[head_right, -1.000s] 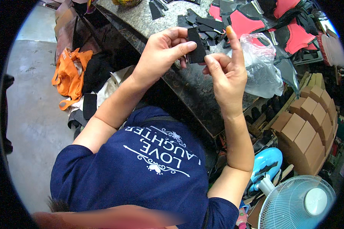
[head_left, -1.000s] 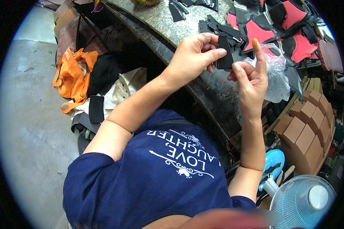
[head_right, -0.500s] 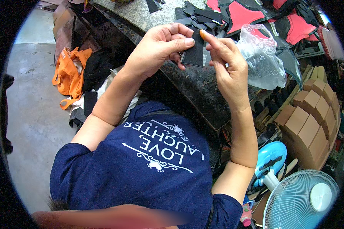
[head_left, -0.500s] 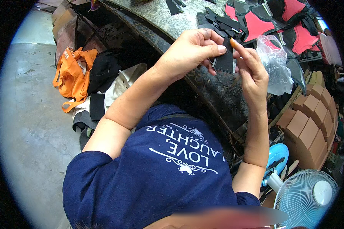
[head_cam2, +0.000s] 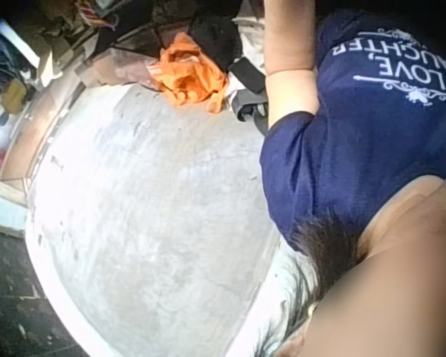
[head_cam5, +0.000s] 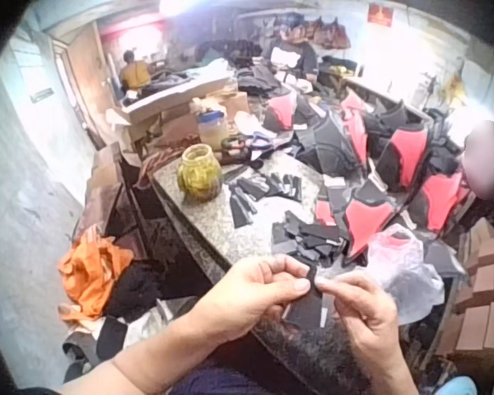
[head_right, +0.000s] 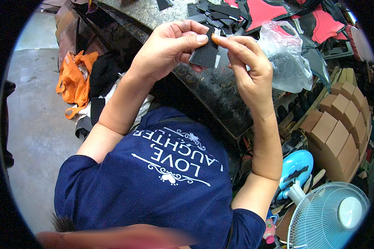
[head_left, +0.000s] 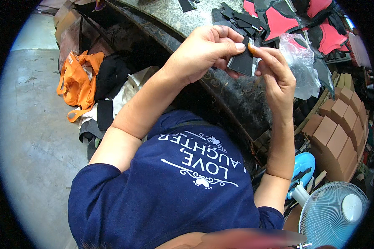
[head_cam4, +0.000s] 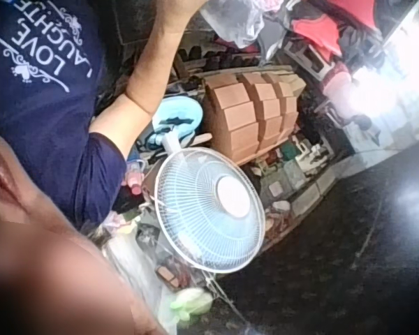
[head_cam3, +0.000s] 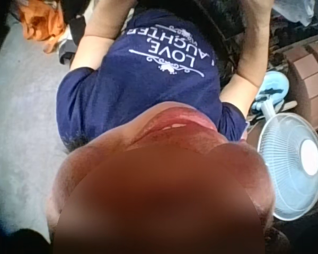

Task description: The person repeatedly picks up small black fabric pieces from a table, applies a yellow substance from a jar to the edges, and places them back down. The person handles the pieces one at a time in a repetitive cycle.

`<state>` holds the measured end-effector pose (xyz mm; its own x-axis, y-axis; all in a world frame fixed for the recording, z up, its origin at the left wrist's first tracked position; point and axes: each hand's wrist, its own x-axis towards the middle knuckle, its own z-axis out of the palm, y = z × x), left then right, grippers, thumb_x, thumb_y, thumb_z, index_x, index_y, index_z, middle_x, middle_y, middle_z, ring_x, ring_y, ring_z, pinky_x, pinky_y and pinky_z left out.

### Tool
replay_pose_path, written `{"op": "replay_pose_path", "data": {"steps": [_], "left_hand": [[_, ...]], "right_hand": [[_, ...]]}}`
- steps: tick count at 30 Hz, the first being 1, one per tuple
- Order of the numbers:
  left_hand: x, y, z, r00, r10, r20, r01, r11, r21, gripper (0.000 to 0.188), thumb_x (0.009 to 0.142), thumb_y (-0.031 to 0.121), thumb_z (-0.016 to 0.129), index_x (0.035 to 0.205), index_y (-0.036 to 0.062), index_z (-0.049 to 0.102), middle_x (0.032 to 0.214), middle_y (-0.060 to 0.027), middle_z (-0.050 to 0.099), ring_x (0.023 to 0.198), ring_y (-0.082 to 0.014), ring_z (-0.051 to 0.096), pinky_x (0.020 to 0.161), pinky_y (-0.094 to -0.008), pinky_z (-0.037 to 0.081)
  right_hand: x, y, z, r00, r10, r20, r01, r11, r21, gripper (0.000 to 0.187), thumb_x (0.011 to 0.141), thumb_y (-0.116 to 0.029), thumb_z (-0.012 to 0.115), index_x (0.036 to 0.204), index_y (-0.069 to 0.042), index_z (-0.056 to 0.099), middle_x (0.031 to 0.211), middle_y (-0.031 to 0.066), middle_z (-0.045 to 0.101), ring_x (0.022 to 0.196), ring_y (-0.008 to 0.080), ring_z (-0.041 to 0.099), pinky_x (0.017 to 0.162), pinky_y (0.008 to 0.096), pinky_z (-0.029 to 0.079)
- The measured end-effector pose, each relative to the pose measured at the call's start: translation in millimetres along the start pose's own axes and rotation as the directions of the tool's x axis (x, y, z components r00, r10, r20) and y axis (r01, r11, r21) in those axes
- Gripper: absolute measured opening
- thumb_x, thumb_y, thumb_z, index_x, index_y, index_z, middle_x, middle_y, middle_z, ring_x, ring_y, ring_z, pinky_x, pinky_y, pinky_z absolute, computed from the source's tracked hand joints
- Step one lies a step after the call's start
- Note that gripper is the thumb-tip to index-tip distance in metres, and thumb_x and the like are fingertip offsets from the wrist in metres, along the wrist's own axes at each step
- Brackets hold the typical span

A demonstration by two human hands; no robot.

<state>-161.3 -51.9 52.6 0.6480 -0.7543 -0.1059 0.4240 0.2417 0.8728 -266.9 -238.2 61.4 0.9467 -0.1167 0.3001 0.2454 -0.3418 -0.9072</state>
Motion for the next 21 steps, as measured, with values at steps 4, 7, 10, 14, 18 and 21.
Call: {"op": "replay_pose_path", "data": {"steps": [4,7,10,14,18,21], "left_hand": [[3,1,-3,1.0,0.01,0.016,-0.009,0.998,-0.059,0.027,0.099,0.017,0.068,0.119,-0.0006,0.063,0.093,-0.0102,0.073,0.073,-0.0175,0.075,0.062,-0.028,0.064],[3,0,-4,1.0,0.017,0.021,-0.014,0.992,-0.127,0.026,0.097,0.011,0.069,0.114,-0.0056,0.06,0.092,-0.0129,0.07,0.073,-0.0192,0.073,0.064,-0.0325,0.066],[4,-3,-6,1.0,0.006,-0.006,-0.007,0.983,-0.183,0.024,0.096,0.011,0.069,0.113,-0.0049,0.061,0.092,-0.0127,0.07,0.072,-0.0191,0.073,0.064,-0.0328,0.066],[5,-5,-10,0.997,-0.017,-0.077,0.0,0.978,-0.208,0.021,0.096,0.01,0.069,0.111,-0.0041,0.061,0.09,-0.0115,0.07,0.07,-0.0183,0.072,0.062,-0.0326,0.066],[2,1,-26,0.971,0.17,-0.171,-0.168,0.985,0.028,0.024,0.096,0.013,0.072,0.115,-0.0006,0.065,0.091,-0.0056,0.071,0.072,-0.0118,0.07,0.06,-0.0285,0.063],[13,12,-52,0.797,0.501,-0.336,-0.363,0.843,0.396,0.024,0.093,0.011,0.075,0.112,-0.0024,0.07,0.09,-0.0039,0.069,0.073,-0.0079,0.065,0.06,-0.023,0.059]], "right_hand": [[-2,-2,-4,0.992,-0.12,0.037,0.124,0.981,-0.15,0.039,0.091,0.011,0.06,0.119,-0.01,0.077,0.106,0.0075,0.067,0.089,0.0145,0.062,0.074,0.0254,0.051],[-4,-3,-4,0.975,-0.213,0.055,0.22,0.944,-0.247,0.039,0.088,0.01,0.062,0.116,-0.011,0.078,0.105,0.0081,0.068,0.081,0.0157,0.061,0.07,0.0253,0.05],[-7,-2,-3,0.953,-0.294,0.067,0.297,0.874,-0.385,0.041,0.082,0.008,0.066,0.113,-0.015,0.08,0.104,0.0072,0.069,0.074,0.0156,0.06,0.065,0.0258,0.049],[-14,0,-2,0.892,-0.427,0.149,0.425,0.675,-0.603,0.043,0.074,0.003,0.07,0.107,-0.022,0.082,0.104,0.0055,0.071,0.069,0.0162,0.061,0.059,0.0277,0.05],[-15,5,-1,0.897,-0.406,0.176,0.424,0.676,-0.602,0.051,0.068,0.008,0.067,0.11,-0.019,0.08,0.108,0.0079,0.07,0.069,0.0174,0.061,0.064,0.0297,0.053],[-13,6,-3,0.927,-0.368,0.079,0.35,0.767,-0.538,0.06,0.067,0.013,0.06,0.118,-0.015,0.077,0.114,0.0108,0.068,0.071,0.0188,0.061,0.067,0.0304,0.053]]}}
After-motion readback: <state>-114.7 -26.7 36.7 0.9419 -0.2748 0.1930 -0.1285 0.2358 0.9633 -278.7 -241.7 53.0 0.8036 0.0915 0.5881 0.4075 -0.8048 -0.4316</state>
